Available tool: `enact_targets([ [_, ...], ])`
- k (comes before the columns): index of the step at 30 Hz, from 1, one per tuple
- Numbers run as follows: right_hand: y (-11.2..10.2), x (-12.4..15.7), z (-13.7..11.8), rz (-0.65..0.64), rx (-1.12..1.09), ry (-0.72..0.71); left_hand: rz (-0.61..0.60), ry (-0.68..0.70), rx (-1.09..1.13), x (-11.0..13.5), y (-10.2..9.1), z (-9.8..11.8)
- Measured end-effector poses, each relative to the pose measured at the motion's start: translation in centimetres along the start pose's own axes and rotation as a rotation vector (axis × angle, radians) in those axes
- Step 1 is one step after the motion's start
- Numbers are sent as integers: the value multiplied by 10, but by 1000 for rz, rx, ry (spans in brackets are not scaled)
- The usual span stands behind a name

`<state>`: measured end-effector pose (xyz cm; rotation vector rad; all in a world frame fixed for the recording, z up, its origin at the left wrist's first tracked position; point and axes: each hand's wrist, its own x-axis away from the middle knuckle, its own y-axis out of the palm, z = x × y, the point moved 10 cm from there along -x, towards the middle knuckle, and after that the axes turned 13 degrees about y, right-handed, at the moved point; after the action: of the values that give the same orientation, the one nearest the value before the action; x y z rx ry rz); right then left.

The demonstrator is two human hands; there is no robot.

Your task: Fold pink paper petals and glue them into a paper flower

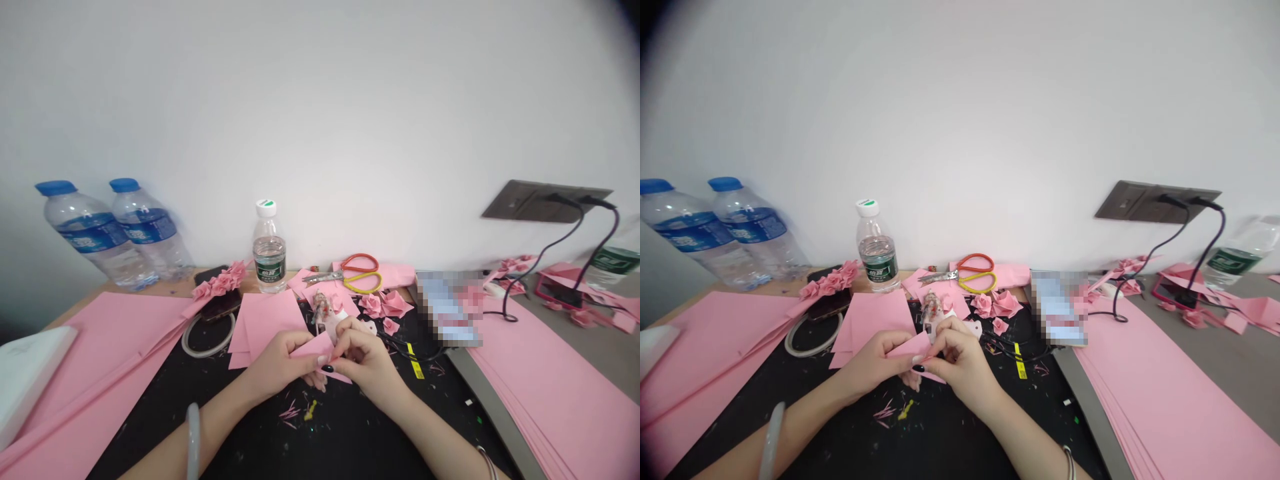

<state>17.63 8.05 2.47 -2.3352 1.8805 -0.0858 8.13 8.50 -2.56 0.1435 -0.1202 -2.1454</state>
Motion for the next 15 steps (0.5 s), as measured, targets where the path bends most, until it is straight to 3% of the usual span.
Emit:
enact_targets([
  [15, 3, -7, 7, -80, -130, 32, 0, -97, 63, 3, -2, -8],
])
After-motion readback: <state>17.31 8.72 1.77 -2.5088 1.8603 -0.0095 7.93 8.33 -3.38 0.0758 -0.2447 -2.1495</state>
